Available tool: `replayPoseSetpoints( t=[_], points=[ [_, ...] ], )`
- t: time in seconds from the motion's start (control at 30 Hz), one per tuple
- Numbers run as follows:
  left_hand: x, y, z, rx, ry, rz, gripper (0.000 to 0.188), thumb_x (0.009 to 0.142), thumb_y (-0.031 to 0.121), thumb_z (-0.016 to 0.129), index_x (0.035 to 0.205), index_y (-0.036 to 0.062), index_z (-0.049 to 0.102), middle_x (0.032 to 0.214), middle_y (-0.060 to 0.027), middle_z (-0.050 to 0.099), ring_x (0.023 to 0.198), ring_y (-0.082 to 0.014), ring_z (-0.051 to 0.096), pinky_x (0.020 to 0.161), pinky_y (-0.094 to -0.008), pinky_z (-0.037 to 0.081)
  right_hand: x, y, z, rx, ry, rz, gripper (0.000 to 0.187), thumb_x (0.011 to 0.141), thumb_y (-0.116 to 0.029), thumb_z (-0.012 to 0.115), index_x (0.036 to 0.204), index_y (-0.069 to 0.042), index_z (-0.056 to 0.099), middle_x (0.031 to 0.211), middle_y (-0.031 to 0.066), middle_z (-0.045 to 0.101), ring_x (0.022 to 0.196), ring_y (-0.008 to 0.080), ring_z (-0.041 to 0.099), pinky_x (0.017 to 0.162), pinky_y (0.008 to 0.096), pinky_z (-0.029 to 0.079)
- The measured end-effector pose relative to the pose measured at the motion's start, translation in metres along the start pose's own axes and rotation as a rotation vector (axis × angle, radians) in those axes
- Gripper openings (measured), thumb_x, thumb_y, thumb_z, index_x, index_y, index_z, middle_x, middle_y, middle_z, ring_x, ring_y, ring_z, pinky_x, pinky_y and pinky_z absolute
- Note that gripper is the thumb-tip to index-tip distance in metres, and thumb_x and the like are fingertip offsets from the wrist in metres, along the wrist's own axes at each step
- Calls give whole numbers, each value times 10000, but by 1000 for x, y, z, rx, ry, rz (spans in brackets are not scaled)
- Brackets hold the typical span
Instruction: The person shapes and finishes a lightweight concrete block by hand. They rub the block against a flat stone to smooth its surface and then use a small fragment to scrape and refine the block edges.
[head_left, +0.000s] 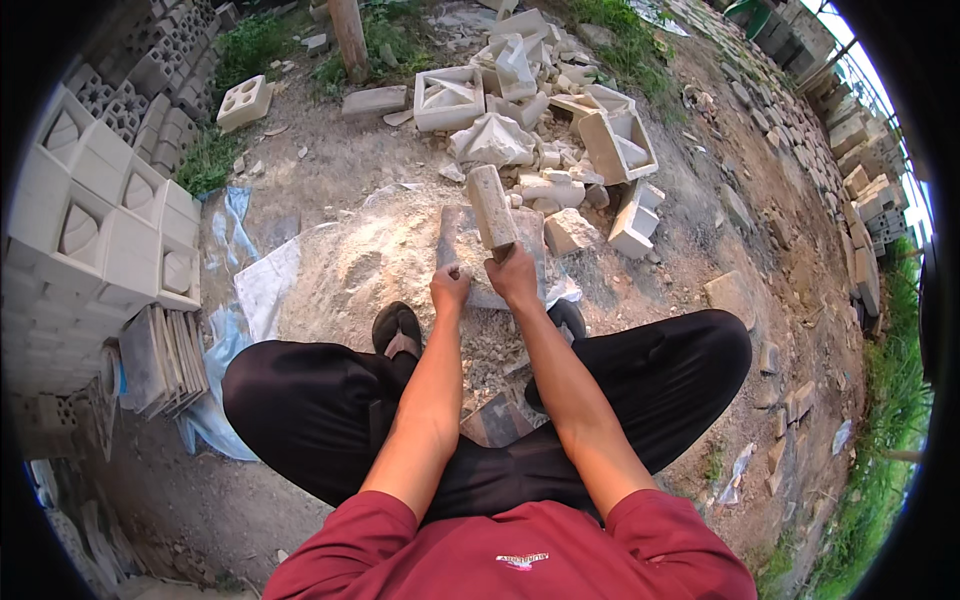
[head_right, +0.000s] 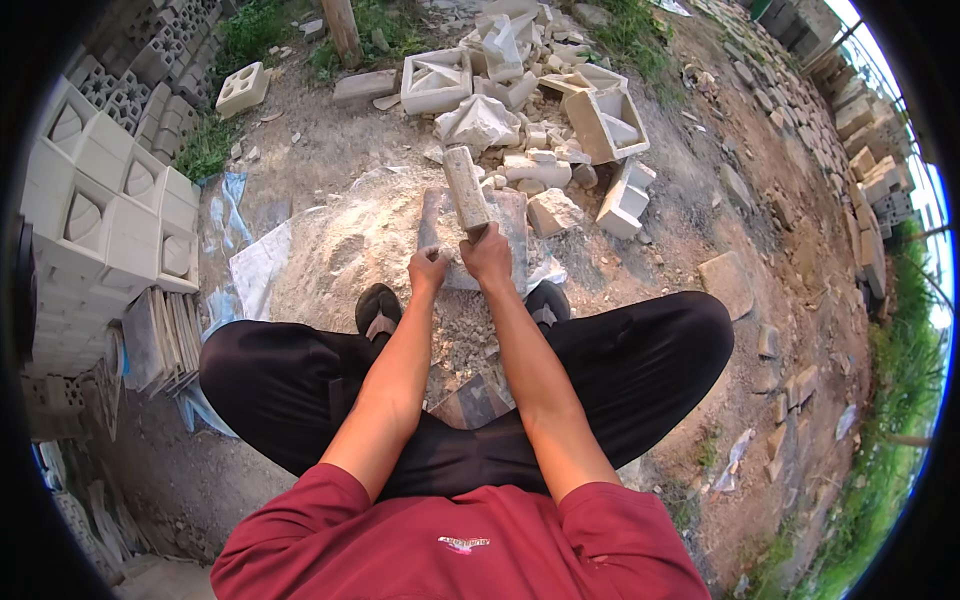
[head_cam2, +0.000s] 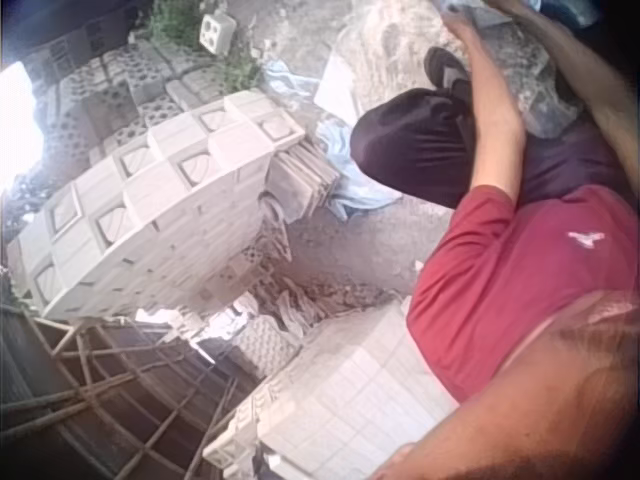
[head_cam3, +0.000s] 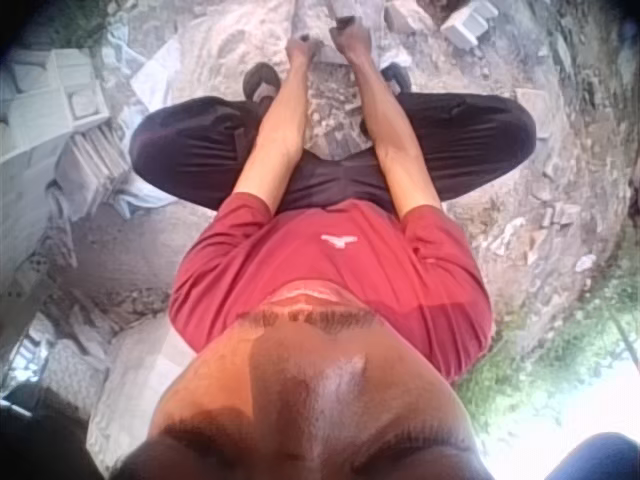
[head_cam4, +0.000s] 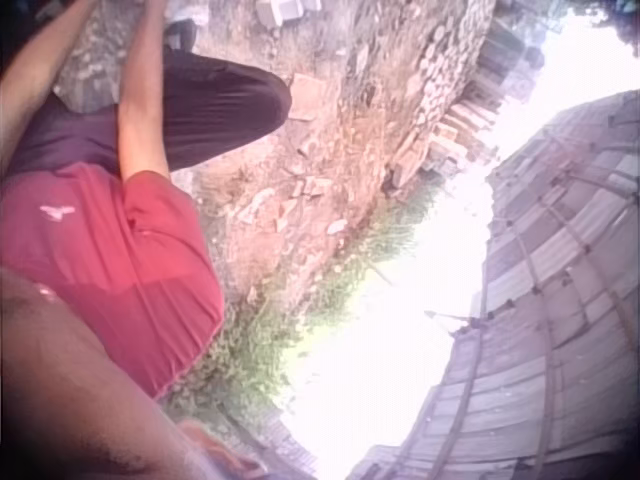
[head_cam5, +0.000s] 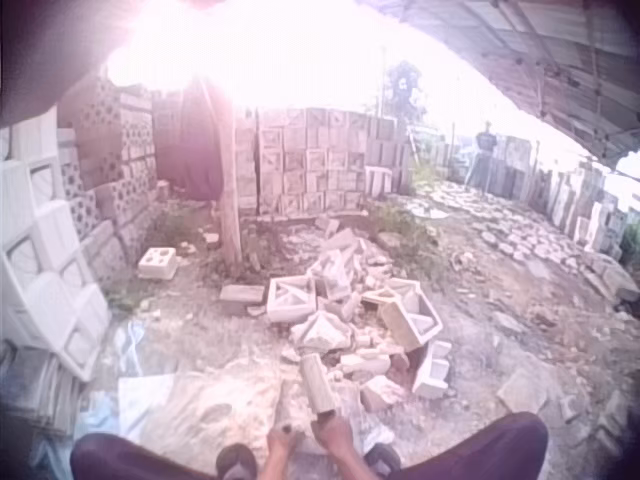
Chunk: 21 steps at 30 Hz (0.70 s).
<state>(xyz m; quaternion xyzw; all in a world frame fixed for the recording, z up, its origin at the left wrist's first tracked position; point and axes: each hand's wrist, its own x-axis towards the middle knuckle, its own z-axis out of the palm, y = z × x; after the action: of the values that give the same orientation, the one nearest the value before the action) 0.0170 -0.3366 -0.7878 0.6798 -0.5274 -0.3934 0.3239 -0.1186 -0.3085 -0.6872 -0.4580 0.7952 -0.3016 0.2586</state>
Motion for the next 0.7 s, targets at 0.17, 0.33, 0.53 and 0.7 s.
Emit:
replayPoseSetpoints(
  t=[0.17, 0.33, 0.53, 0.7],
  points=[
    [-7, 13, 0, 26, -37, -15, 396, 762, 295, 753, 1028, 4, 711, 876, -170, 718, 818, -291, 699, 752, -377, 534, -18, 34, 11, -244, -127, 56, 474, 720, -232, 724, 1052, 52, 538, 910, 290, 664, 927, 445, 646, 822, 481, 522],
    [-2, 3, -3, 6, 11, 16, 387, 754, 283, 763, 1009, -4, 712, 872, -173, 715, 802, -295, 694, 736, -383, 528, 5, -1, 2, -37, -108, -6, 419, 713, -226, 690, 996, 77, 629, 944, 288, 671, 940, 427, 652, 835, 456, 524],
    [-9, 13, 3, -13, -10, -9, 400, 740, 277, 776, 1012, -8, 709, 886, -177, 716, 826, -293, 699, 751, -381, 532, 14, -10, 0, 48, 15, -73, 466, 733, -239, 691, 1049, 65, 535, 878, 278, 670, 914, 429, 654, 797, 481, 522],
    [-2, 10, 3, 5, -30, -30, 398, 744, 281, 770, 1013, -7, 710, 900, -180, 717, 838, -296, 699, 765, -383, 533, -3, 41, 15, -201, -103, 23, 497, 725, -236, 690, 1066, 88, 531, 908, 298, 660, 941, 433, 646, 830, 478, 521]
  ],
)
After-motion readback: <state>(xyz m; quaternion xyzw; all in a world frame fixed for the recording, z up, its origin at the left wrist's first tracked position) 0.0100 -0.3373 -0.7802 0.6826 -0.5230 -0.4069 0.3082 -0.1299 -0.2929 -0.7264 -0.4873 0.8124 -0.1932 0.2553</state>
